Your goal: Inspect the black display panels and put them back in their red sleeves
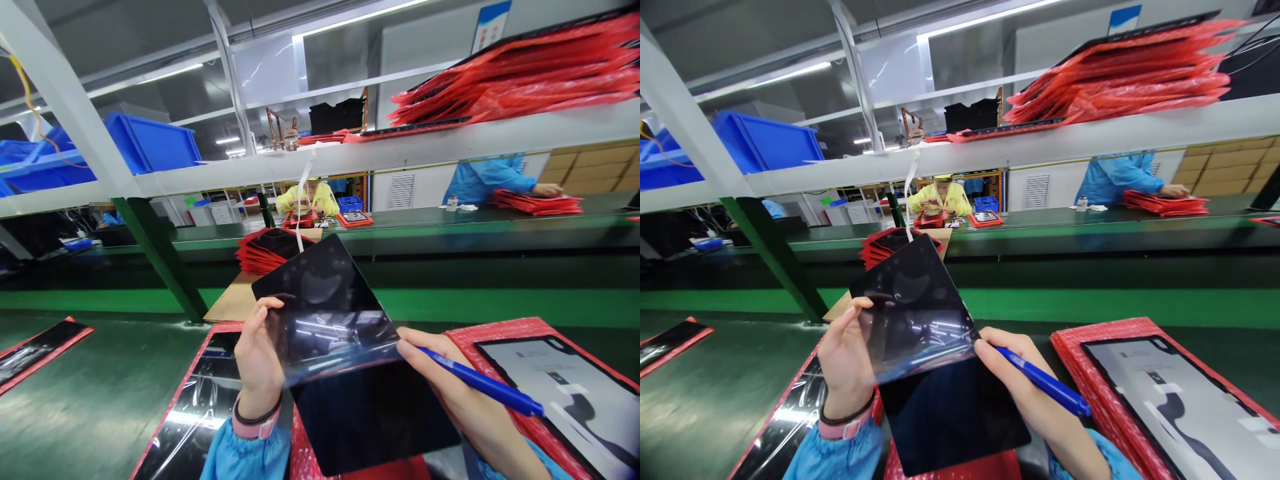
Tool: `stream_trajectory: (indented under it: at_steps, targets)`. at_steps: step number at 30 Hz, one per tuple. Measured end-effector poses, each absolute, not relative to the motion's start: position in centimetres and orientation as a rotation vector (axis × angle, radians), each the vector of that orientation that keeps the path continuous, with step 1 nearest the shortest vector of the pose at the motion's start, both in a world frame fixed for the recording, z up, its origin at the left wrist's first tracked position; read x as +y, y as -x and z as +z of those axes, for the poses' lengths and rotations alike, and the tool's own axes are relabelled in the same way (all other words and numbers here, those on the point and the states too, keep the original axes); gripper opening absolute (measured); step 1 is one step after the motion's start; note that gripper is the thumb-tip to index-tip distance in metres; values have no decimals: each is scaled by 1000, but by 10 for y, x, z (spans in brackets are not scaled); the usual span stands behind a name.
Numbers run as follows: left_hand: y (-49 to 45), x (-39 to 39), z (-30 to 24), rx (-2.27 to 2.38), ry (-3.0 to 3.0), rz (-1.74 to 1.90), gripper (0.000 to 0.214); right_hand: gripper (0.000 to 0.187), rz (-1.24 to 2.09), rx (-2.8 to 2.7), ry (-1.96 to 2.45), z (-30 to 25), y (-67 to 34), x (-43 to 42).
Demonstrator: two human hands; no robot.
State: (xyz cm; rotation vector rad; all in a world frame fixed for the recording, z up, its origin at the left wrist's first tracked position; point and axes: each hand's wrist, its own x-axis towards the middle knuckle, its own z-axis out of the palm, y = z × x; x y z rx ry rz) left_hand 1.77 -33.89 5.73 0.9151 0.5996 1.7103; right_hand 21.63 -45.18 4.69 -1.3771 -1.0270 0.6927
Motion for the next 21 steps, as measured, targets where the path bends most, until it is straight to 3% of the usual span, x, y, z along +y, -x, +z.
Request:
stream_trajectory:
  at_steps: [4,17,21]
  targets:
    - [-23,-344,54,572,-1021,1792,24,34,691,-1297,1340,58,-215,-449]
    - [-24,-347,47,665,-1006,1797,16,98,327,-1580,1104,37,-210,-443]
    - [-22,-349,44,627,-1082,1819,13,102,-27,-1742,1003,33,-208,-440]
